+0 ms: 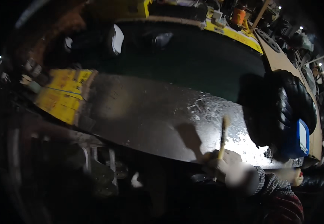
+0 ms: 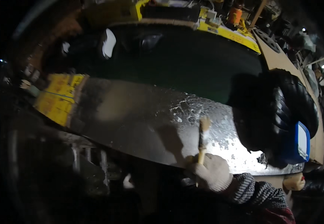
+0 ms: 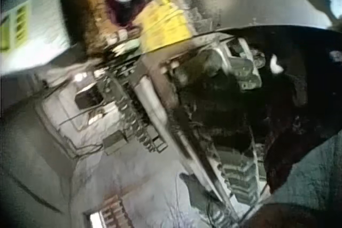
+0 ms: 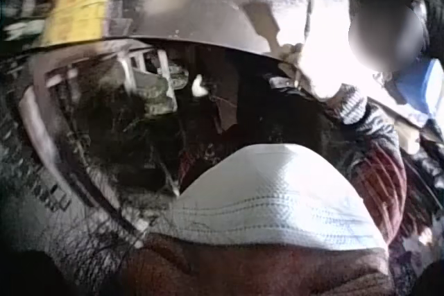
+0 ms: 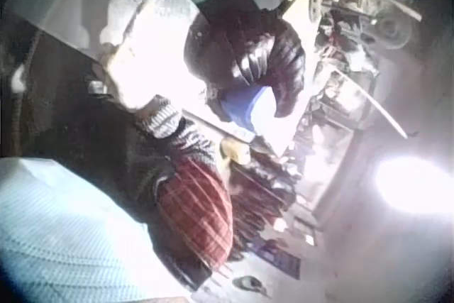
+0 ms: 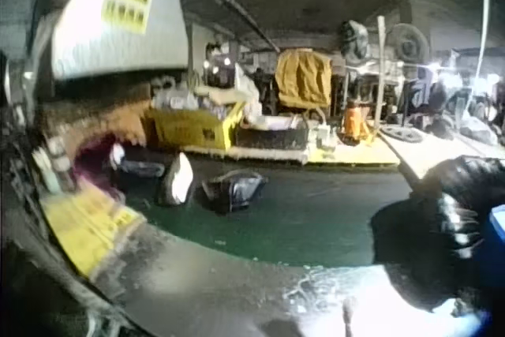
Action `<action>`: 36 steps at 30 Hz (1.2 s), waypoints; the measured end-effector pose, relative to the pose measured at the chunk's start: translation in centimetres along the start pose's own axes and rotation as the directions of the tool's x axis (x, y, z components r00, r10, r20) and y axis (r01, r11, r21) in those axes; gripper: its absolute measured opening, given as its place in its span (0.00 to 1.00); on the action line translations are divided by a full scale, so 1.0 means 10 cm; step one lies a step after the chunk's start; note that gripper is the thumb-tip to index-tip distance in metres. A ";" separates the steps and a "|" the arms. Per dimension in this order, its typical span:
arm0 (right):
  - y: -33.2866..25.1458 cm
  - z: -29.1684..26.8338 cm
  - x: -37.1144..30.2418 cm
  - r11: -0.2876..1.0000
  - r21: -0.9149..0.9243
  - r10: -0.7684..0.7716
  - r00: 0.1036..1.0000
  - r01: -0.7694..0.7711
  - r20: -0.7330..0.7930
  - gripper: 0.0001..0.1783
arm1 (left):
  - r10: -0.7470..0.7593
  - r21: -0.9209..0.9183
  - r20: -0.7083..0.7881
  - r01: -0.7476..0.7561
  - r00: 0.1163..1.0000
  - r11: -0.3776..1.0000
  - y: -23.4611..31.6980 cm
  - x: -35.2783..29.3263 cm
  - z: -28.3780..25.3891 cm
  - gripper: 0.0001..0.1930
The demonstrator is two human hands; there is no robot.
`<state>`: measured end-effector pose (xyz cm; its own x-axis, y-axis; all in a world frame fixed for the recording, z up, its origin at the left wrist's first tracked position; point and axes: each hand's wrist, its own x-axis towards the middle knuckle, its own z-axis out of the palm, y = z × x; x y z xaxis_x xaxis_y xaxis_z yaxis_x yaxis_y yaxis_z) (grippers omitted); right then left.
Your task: Applying glue to shoe components with a brush.
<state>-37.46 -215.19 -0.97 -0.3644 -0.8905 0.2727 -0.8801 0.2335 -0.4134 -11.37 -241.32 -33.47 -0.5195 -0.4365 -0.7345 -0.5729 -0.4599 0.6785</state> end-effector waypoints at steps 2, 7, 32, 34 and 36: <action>-0.05 -0.07 -0.04 0.999 0.008 -0.041 0.998 0.041 -0.049 0.17 | -0.005 -0.146 0.128 0.024 0.992 0.989 0.22 -0.78 -0.07 0.32; -0.41 -0.56 -0.33 0.988 0.150 0.040 0.995 -0.027 -0.091 0.14 | 0.078 -0.301 0.393 0.048 0.916 0.952 0.76 -2.30 -0.01 0.34; 0.97 -2.91 -3.03 0.725 0.477 0.654 0.280 -0.498 -0.702 0.13 | 0.157 -0.582 0.691 0.414 0.705 0.700 1.23 -2.91 2.21 0.47; 0.91 -2.88 -3.12 0.769 0.349 0.579 0.353 -0.536 -0.734 0.12 | 0.159 -0.565 0.662 0.347 0.733 0.748 1.26 -2.96 2.19 0.49; 0.70 -2.86 -3.06 0.718 0.462 0.676 0.363 -0.521 -0.641 0.12 | 0.184 -0.564 0.676 0.340 0.714 0.753 1.19 -2.77 2.13 0.53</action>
<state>-41.15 -175.14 12.61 -0.9226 0.0848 0.3764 -0.3013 0.4511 -0.8401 -17.26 -218.18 -5.29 -0.9046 0.1268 -0.4070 -0.2506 -0.9306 0.2669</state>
